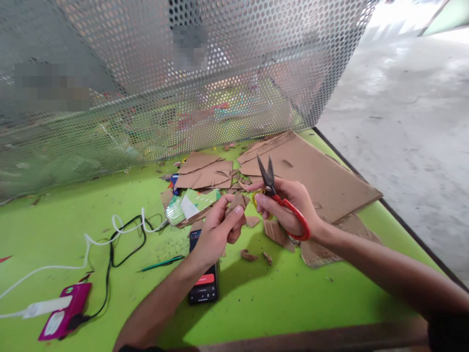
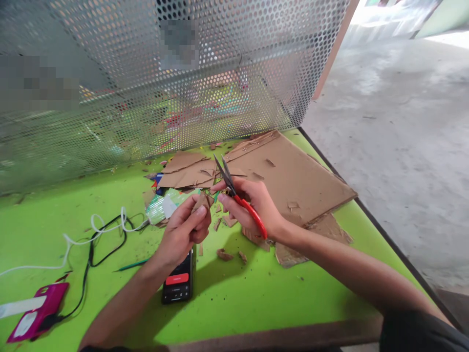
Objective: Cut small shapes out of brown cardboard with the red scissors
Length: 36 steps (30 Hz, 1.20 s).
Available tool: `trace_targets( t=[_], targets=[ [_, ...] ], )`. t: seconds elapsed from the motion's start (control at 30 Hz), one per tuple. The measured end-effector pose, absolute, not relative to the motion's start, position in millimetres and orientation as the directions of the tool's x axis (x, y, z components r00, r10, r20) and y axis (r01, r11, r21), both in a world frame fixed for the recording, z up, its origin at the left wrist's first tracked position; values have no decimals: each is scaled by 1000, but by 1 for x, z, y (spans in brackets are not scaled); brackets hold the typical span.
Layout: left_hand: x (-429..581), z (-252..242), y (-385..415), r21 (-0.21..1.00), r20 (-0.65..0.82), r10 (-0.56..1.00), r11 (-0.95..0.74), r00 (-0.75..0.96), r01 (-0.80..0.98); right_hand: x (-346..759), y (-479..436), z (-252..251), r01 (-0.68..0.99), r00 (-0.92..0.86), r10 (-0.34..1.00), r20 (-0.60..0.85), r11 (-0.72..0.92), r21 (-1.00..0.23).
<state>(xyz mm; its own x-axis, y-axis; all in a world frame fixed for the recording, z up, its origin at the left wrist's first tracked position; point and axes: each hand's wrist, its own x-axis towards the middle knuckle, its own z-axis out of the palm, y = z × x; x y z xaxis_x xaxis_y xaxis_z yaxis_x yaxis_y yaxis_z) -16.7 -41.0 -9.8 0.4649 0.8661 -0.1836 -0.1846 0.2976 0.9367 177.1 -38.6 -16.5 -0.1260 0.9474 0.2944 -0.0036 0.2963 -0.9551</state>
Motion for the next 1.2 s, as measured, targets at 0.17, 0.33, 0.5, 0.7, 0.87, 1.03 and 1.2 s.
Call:
trace_targets(
  t=[0.17,0.33,0.5,0.7,0.87,1.03,1.2],
  targets=[
    [-16,-10,-42,933,-183,872,299,454,-198,172,-43,-15,77,-133,949,287,299,-951],
    [-15,-10,-45,930,-190,852,316,488,-190,175,-43,-16,156,-167,894,416,440,-884],
    [-15,-9,-45,926,-184,837,323,515,-194,178,-40,-22,112,-229,850,474,507,-855],
    [-15,-8,-45,943,-167,843,288,512,-166,176,-39,-24,106,-214,806,552,581,-807],
    [-16,-10,-46,951,-142,874,251,465,-181,175,-41,-23,197,-150,882,447,470,-860],
    [-19,-9,-42,955,-65,921,169,385,-244,169,-45,-20,306,-273,918,287,366,-879],
    [-17,-9,-40,952,-54,947,145,318,-270,162,-50,-22,353,-358,890,282,408,-842]
  ],
)
